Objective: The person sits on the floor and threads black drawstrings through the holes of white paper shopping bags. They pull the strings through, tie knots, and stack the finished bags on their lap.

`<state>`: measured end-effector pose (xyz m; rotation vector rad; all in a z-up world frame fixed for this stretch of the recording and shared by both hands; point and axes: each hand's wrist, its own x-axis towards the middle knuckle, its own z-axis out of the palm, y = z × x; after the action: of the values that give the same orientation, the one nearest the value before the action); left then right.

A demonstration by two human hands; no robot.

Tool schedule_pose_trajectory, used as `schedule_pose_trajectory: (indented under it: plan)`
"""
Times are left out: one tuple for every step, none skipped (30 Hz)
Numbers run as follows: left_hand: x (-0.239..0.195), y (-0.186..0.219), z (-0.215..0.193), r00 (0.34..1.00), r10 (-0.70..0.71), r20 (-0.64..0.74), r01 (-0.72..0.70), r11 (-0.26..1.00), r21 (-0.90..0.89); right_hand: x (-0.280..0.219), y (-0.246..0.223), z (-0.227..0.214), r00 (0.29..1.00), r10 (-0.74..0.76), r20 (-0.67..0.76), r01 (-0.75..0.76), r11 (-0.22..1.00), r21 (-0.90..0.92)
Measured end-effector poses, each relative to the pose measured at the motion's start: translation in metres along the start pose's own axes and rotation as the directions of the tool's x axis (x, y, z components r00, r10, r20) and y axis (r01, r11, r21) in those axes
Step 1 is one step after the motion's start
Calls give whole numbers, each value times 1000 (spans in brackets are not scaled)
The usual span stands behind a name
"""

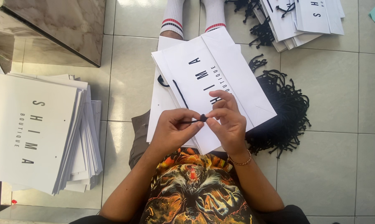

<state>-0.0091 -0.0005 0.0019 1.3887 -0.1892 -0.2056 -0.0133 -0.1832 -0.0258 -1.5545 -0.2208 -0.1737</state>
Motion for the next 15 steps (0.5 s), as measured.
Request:
schedule_pose_trajectory:
  plan:
    - [0, 2, -1, 1000, 0, -1, 0, 1000, 1, 0, -1, 1, 1000, 0, 0, 0, 1000, 1]
    - [-1, 4, -1, 1000, 4, -1, -4, 1000, 8, 0, -2, 1, 1000, -13, -6, 13, 1000, -25]
    - [-1, 6, -2, 1000, 8, -2, -8, 1000, 16, -1, -4, 1, 1000, -26, -11, 25, 998, -50]
    - [-1, 7, -1, 1000, 7, -1, -7, 1000, 15, -1, -5, 2, 1000, -25, -11, 24, 998, -51]
    - [-1, 8, 0, 999, 53, -5, -53, 996, 69, -1, -6, 4, 999, -32, -9, 31, 998, -60]
    - [0, 10, 1, 995, 100, -7, -99, 987, 123, -1, -7, 5, 999, -39, -5, 39, 997, -69]
    - [2, 13, 2, 995, 100, -7, -99, 987, 124, -1, -8, 5, 999, -39, -5, 39, 997, -69]
    - [3, 17, 4, 993, 121, 13, -121, 984, 130, -2, -8, 6, 1000, -31, 0, 31, 998, -59]
    - [4, 20, 5, 989, 141, 33, -144, 980, 135, -2, -9, 6, 1000, -23, 5, 23, 999, -49]
    - [4, 24, 6, 989, 141, 31, -144, 980, 136, -2, -8, 6, 1000, -23, 6, 24, 999, -48]
    - [5, 28, 7, 989, 149, -1, -146, 975, 169, -1, -8, 6, 999, -28, 16, 28, 999, -25]
    - [6, 32, 9, 987, 157, -30, -148, 968, 202, 0, -8, 5, 999, -33, 25, 34, 999, -3]
    - [4, 29, 9, 987, 158, -30, -149, 968, 201, -2, -5, 3, 999, -34, 24, 34, 999, -4]
    - [2, 27, 8, 992, 119, -47, -106, 972, 209, -4, -3, 2, 1000, -19, 25, 19, 1000, 6]
    - [0, 24, 7, 995, 79, -64, -64, 974, 216, -5, 0, 1, 1000, -4, 26, 3, 1000, 15]
